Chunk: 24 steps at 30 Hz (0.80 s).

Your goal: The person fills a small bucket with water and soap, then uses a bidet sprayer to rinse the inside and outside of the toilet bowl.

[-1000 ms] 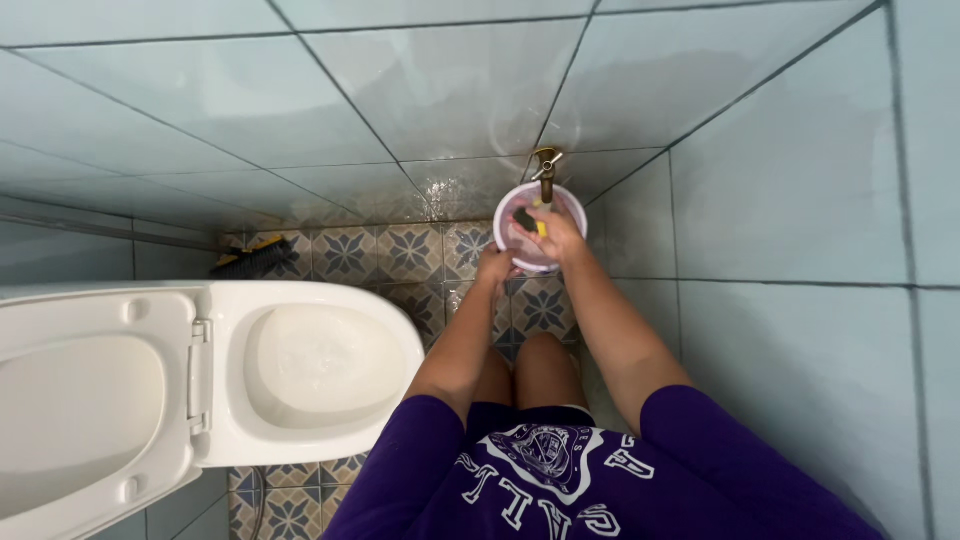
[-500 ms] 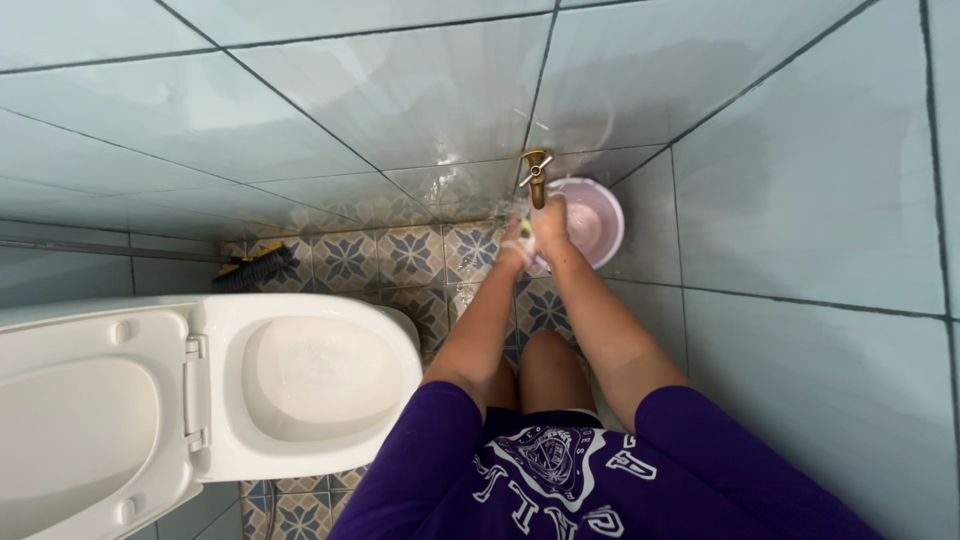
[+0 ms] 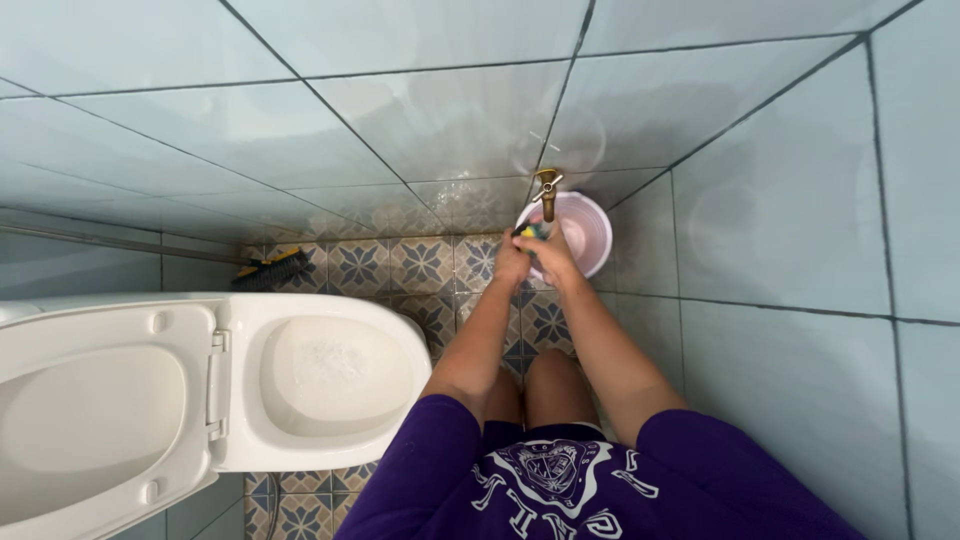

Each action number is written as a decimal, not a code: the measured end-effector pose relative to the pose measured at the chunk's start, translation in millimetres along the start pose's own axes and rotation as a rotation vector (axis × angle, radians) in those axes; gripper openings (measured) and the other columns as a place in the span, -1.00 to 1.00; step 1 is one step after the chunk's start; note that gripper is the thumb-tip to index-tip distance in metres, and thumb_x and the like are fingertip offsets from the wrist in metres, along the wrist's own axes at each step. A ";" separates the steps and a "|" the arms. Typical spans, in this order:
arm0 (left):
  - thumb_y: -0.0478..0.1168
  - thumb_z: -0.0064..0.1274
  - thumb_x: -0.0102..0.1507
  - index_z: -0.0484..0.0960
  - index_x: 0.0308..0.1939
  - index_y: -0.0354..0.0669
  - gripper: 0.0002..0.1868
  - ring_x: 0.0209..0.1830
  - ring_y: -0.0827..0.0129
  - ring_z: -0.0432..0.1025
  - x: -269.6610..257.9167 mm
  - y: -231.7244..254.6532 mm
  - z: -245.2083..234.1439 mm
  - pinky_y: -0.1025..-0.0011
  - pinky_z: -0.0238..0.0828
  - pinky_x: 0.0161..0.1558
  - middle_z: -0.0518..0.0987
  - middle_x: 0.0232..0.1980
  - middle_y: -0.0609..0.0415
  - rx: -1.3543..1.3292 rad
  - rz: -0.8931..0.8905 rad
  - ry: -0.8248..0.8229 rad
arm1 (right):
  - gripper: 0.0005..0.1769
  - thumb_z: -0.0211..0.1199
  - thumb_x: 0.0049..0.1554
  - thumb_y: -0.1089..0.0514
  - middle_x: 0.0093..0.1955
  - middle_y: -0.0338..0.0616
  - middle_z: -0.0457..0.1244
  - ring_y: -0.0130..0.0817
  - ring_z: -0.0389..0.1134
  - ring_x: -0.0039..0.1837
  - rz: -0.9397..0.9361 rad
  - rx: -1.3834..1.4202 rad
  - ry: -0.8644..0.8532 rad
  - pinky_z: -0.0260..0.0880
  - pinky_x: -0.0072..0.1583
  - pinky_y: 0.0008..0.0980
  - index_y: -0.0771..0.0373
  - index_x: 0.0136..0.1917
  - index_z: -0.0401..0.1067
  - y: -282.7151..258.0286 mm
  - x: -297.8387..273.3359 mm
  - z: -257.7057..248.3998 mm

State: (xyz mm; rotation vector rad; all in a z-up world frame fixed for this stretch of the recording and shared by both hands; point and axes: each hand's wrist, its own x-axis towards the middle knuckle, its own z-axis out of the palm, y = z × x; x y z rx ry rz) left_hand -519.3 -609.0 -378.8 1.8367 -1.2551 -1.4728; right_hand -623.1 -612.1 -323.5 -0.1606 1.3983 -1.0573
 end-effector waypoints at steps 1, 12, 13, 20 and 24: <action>-0.25 -0.02 0.34 0.36 0.39 0.05 -0.49 0.12 0.07 0.47 -1.8 -0.5 -0.5 0.22 0.42 0.07 0.56 0.16 -0.18 -0.002 -0.003 -0.001 | -0.24 0.39 -0.13 0.46 0.05 -0.11 0.27 -0.22 0.38 0.05 -0.200 -0.144 -0.047 0.42 0.02 -0.26 0.09 0.27 0.21 7.1 5.5 -3.4; -0.49 -0.15 0.19 0.35 0.36 -0.01 -0.36 -0.11 0.08 0.62 -21.6 35.3 -27.4 0.29 0.66 -0.32 0.61 0.08 -0.15 -0.157 -0.151 -0.192 | -0.54 0.17 -0.04 0.47 -0.06 -0.17 0.25 -0.44 0.36 -0.10 -0.561 -0.214 -0.050 0.46 -0.16 -0.47 0.26 0.14 0.45 -18.7 -0.9 2.2; -0.49 -0.15 0.19 0.35 0.36 -0.01 -0.36 -0.11 0.08 0.62 -21.9 33.5 -29.3 0.29 0.66 -0.32 0.61 0.08 -0.15 -0.157 -0.152 -0.191 | -0.66 0.19 0.03 0.39 -0.09 -0.19 0.29 -0.45 0.35 -0.16 -0.468 -0.181 -0.047 0.40 -0.25 -0.46 0.25 0.11 0.46 -19.5 -2.0 4.2; -0.53 -0.12 0.17 0.30 0.39 -0.04 -0.31 -0.15 0.13 0.62 -22.6 25.1 -38.7 0.33 0.68 -0.35 0.58 0.13 -0.14 -0.254 -0.175 -0.171 | -0.56 0.34 0.30 -0.09 -0.20 -0.13 0.23 -0.39 0.20 -0.27 -0.235 -0.207 0.181 0.14 -0.30 -0.30 0.40 -0.03 0.47 -6.7 15.8 9.2; -0.54 -0.13 0.18 0.33 0.41 -0.05 -0.30 -0.15 0.14 0.63 -26.4 28.9 -40.1 0.34 0.68 -0.34 0.60 0.12 -0.14 -0.241 -0.130 -0.184 | -0.59 0.25 0.28 -0.14 -0.19 -0.15 0.28 -0.39 0.26 -0.21 -0.247 -0.296 0.270 0.26 -0.20 -0.25 0.29 -0.03 0.41 -7.9 22.3 9.0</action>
